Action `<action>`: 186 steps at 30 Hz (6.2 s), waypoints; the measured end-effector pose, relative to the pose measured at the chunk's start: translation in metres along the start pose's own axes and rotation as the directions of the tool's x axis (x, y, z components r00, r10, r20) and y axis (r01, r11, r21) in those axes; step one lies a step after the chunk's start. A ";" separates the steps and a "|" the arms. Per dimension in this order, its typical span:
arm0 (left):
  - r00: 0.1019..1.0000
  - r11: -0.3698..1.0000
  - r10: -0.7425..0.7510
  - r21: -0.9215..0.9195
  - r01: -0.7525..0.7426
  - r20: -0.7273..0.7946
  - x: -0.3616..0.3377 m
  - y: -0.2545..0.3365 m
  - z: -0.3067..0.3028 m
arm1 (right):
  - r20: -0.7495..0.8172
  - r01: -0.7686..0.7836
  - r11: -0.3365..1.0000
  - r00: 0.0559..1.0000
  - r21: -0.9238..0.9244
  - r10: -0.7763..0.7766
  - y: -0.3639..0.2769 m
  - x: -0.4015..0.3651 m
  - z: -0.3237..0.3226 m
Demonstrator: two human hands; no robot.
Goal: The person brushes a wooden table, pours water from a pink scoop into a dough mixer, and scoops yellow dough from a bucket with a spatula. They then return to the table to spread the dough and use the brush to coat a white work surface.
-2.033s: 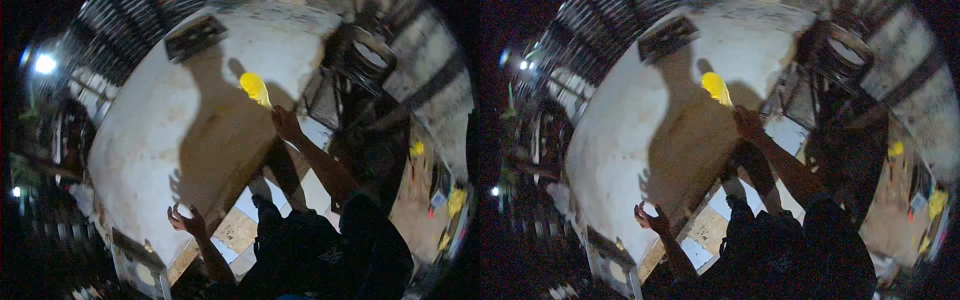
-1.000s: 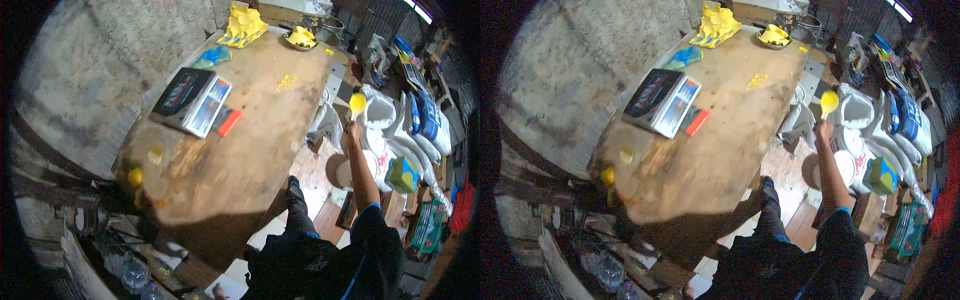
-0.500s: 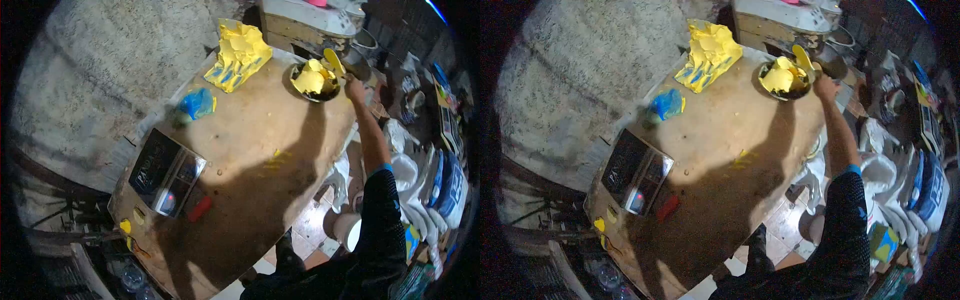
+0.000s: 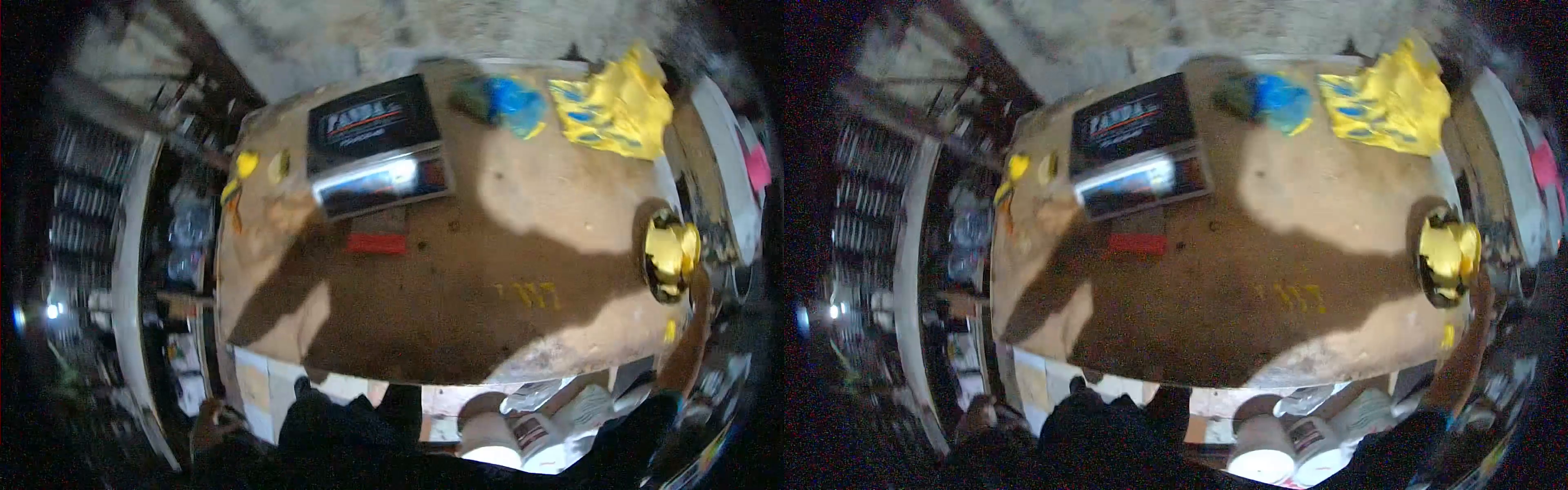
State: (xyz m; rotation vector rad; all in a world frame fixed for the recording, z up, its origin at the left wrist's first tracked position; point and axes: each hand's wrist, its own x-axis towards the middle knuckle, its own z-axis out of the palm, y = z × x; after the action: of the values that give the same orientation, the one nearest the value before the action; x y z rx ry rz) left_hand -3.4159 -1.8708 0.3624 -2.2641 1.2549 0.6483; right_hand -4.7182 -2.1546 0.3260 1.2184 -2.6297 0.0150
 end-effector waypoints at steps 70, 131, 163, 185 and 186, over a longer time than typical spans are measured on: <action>0.283 0.507 0.819 0.398 -0.765 -0.499 0.102 0.485 -0.122 | -0.037 -0.015 0.593 0.996 0.805 0.075 -0.298 -0.154 -0.069; 0.377 0.362 0.839 -0.114 -0.925 -0.394 0.155 0.543 -0.124 | 0.048 -0.086 0.429 0.994 0.899 0.099 -0.227 -0.325 -0.015; 0.749 0.492 0.470 -0.566 -0.661 -0.466 0.139 0.617 -0.104 | -0.030 0.475 0.509 0.752 0.718 -0.659 -0.443 -0.104 -0.098; 0.898 0.662 -0.145 -0.715 -0.225 -0.416 0.131 0.668 -0.177 | -0.046 -0.030 -0.152 0.880 0.988 -0.472 -0.464 -0.093 -0.001; 0.903 0.664 -0.139 -0.715 -0.220 -0.407 0.145 0.663 -0.175 | -0.063 0.047 -0.070 0.966 0.996 -0.251 -0.434 -0.076 0.027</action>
State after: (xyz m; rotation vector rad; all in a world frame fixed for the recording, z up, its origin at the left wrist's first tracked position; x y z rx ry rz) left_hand -3.8905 -2.3823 0.2982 -3.2296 1.4089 0.8209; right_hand -4.3499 -2.3828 0.2432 1.8197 -2.2066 2.3689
